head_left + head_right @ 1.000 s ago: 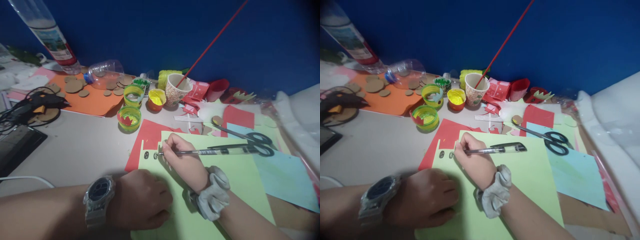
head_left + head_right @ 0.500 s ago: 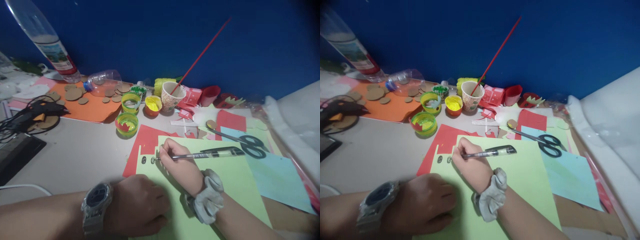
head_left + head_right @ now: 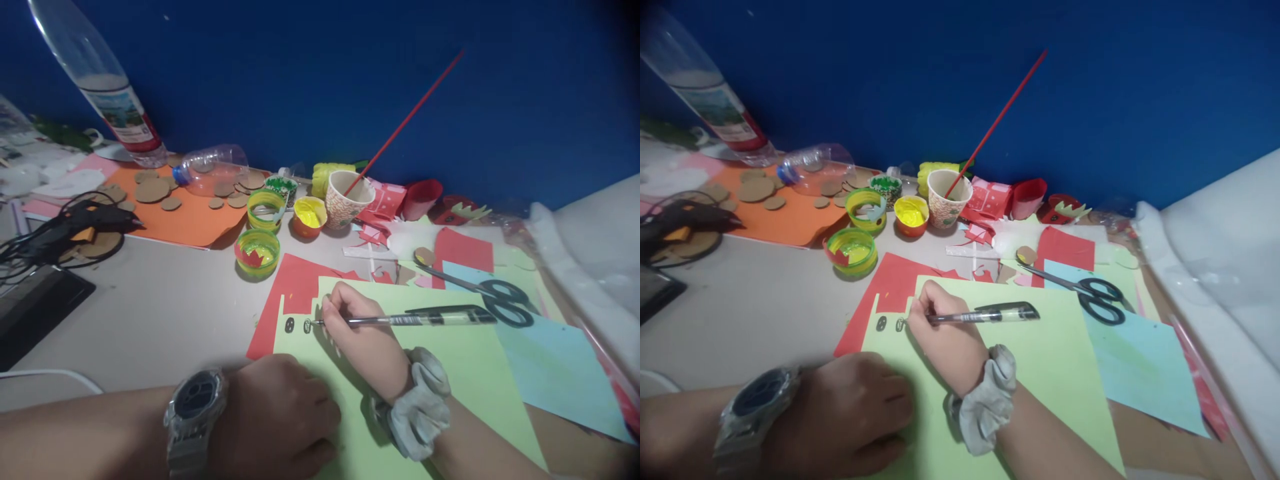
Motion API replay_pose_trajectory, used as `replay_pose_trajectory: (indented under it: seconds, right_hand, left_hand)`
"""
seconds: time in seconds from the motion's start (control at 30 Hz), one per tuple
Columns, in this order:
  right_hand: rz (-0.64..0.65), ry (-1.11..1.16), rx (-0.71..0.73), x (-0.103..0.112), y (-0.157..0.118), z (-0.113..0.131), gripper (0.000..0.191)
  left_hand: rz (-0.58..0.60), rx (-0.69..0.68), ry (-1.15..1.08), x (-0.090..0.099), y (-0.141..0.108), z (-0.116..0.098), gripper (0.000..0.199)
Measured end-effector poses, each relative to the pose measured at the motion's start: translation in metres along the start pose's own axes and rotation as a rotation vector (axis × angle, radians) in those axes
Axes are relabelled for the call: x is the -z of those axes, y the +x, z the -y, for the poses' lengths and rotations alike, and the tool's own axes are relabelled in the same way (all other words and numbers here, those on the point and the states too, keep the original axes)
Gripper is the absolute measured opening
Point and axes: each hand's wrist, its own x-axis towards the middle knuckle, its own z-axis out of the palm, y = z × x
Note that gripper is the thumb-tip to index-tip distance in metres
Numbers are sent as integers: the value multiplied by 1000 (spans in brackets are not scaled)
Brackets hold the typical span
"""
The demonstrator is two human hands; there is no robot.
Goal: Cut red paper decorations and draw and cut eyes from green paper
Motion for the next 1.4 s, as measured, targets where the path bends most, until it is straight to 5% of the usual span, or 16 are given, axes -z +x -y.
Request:
replay_pose_trajectory:
  seconds: [1.4]
  right_hand:
    - [14, 28, -35, -2, 0, -5, 30]
  left_hand:
    - [-25, -28, 30, 3, 1, 2, 25]
